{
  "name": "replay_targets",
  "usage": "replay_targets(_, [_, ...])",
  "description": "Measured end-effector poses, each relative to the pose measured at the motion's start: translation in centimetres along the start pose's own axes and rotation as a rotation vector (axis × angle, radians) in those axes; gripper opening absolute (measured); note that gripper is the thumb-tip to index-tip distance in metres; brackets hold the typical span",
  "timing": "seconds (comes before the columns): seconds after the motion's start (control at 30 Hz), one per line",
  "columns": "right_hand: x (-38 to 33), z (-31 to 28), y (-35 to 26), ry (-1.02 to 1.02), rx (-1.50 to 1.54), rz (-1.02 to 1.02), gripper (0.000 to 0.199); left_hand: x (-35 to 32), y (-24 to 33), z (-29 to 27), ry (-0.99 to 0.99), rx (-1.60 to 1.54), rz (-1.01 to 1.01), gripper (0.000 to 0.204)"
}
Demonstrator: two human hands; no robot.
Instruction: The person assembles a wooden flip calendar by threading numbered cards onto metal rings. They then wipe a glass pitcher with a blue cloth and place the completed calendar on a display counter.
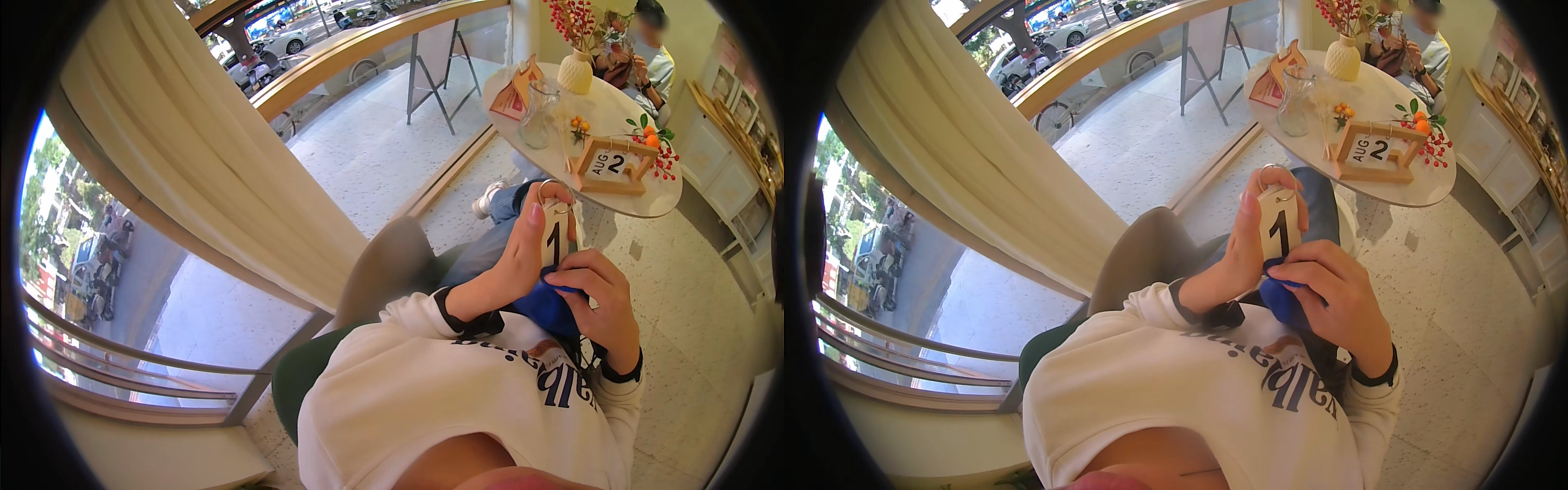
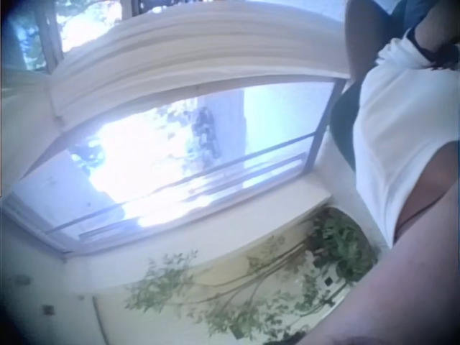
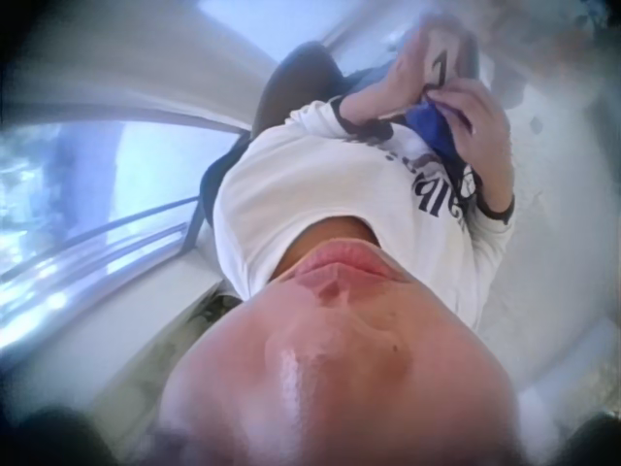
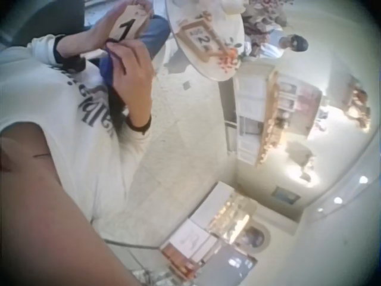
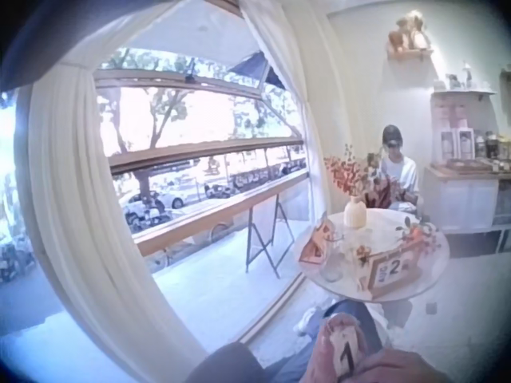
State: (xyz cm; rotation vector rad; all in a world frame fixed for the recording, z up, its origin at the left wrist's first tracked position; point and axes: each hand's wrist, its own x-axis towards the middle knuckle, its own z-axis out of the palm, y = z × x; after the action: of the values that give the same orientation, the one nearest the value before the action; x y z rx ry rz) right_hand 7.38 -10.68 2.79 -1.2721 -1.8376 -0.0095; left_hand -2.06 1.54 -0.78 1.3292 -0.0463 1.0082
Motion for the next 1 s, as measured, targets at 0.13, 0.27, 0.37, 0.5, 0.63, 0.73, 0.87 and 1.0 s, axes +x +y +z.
replay_targets(0.13, [-0.1,-0.3,0.0,-0.028,-0.020,-0.015,0.031,0.3,-0.1,0.0,0.032,-0.080,0.014,0.058])
replay_targets(0.27, [-0.2,-0.9,0.1,-0.016,-0.054,0.040,0.030,0.5,-0.1,-0.4,0.002,-0.118,0.023,0.056])
replay_targets(0.37, [-0.1,-1.1,0.1,0.052,-0.062,0.086,0.028,0.2,-0.6,-0.2,-0.038,-0.158,-0.025,0.054])
replay_targets(0.5, [0.0,-0.7,0.5,0.207,-0.091,0.063,0.027,-0.1,-1.0,0.7,-0.165,0.174,0.103,0.048])
replay_targets(0.63, [0.0,-0.3,0.3,0.222,-0.042,0.014,0.025,-0.4,-0.7,0.9,-0.179,0.217,0.080,0.056])
replay_targets(0.73, [0.0,-0.8,-0.1,0.008,0.033,0.056,0.025,-0.2,-0.4,0.6,-0.092,-0.114,-0.090,0.054])
replay_targets(0.87, [-0.1,-0.9,-0.2,-0.018,0.011,0.075,0.023,0.1,-0.1,0.5,0.020,-0.110,-0.056,0.054])
replay_targets(1.0, [-0.1,-1.1,0.4,0.068,-0.097,0.092,0.025,-0.4,-0.8,0.3,-0.064,0.005,0.014,0.053])
